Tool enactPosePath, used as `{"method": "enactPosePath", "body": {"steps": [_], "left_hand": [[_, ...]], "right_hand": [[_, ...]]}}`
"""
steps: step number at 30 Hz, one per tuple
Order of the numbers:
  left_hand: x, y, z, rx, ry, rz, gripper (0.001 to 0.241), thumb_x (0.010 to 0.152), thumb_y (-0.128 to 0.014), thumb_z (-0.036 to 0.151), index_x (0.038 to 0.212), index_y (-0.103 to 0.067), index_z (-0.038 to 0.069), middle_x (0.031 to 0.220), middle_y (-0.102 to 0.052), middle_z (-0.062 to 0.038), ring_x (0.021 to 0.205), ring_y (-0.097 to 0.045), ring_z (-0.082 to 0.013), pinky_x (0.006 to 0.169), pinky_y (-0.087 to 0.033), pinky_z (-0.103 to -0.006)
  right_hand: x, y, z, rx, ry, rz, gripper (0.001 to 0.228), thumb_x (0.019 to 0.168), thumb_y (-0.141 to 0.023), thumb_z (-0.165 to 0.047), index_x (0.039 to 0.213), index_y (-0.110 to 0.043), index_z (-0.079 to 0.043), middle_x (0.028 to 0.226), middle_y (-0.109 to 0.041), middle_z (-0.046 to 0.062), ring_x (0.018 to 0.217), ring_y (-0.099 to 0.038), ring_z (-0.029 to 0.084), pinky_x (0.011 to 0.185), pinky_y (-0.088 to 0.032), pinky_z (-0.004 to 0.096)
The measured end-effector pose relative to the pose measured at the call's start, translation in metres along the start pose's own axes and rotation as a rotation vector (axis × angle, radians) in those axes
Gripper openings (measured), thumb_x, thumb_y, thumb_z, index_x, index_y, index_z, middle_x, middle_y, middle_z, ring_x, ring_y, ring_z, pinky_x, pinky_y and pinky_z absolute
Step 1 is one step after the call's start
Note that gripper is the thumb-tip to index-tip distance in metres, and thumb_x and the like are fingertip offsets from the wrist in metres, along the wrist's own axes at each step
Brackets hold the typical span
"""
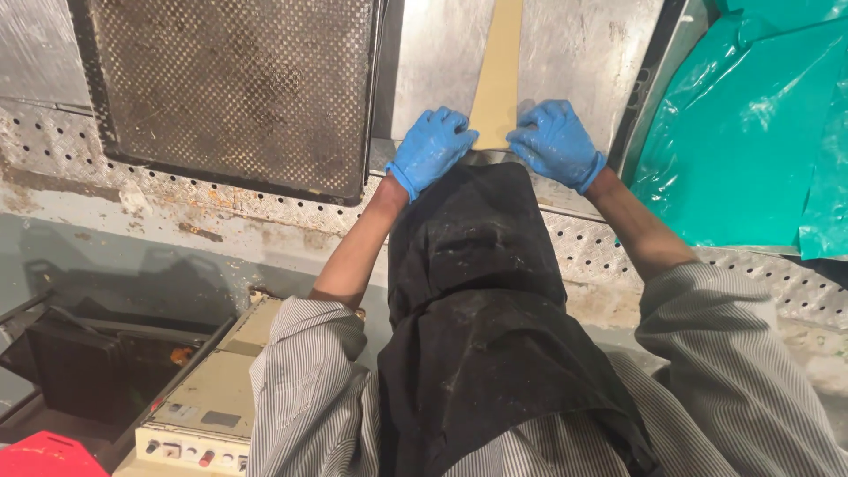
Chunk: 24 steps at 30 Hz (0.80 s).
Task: The person is rolling triangular pieces of dough into croissant shapes on a metal table.
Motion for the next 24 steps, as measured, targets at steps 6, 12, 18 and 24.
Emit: {"method": "enactPosePath", "body": {"steps": [6,12,18,24], "left_hand": [[0.005,0.004,0.003,-0.068,0.093,0.007,0.018,0.085,-0.071,0.016,0.103,-0.070,0.016,0.100,-0.059,-0.005,0.095,-0.058,-0.0269,0.078,-0.046,-0.0418],[-0.015,-0.012,0.009,0.099,0.040,-0.009,0.025,0.088,-0.071,0.013,0.113,-0.068,0.013,0.112,-0.062,-0.004,0.103,-0.059,-0.0247,0.085,-0.049,-0.0396],[-0.048,-0.023,0.040,0.070,0.094,0.056,0.063,0.099,-0.068,0.026,0.154,-0.046,0.004,0.158,-0.044,-0.012,0.144,-0.044,-0.0308,0.120,-0.037,-0.0457],[-0.061,-0.093,0.041,0.055,0.107,-0.209,0.090,0.093,-0.070,0.043,0.164,-0.029,0.006,0.171,-0.024,-0.012,0.158,-0.024,-0.0266,0.128,-0.019,-0.0557]], "right_hand": [[-0.006,-0.008,-0.007,0.057,-0.110,0.095,0.021,0.089,-0.080,-0.018,0.109,-0.073,-0.017,0.109,-0.062,0.004,0.105,-0.058,0.028,0.095,-0.046,0.044],[-0.027,-0.019,-0.023,-0.172,-0.112,0.178,0.033,0.092,-0.079,-0.013,0.124,-0.073,-0.014,0.124,-0.064,0.006,0.113,-0.059,0.028,0.099,-0.048,0.042],[-0.059,-0.062,-0.049,-0.123,-0.291,0.152,0.058,0.098,-0.075,-0.025,0.148,-0.056,-0.002,0.154,-0.051,0.017,0.143,-0.044,0.038,0.118,-0.036,0.056],[-0.059,-0.118,-0.058,-0.220,-0.263,-0.113,0.070,0.100,-0.068,-0.040,0.156,-0.049,-0.002,0.164,-0.040,0.019,0.152,-0.035,0.036,0.122,-0.022,0.067]]}}
Point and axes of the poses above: each hand's wrist, its own x-axis towards the middle knuckle, its own y-axis out of the back of the hand, z = x × y, the point moved 4 cm from there along x, towards the middle knuckle
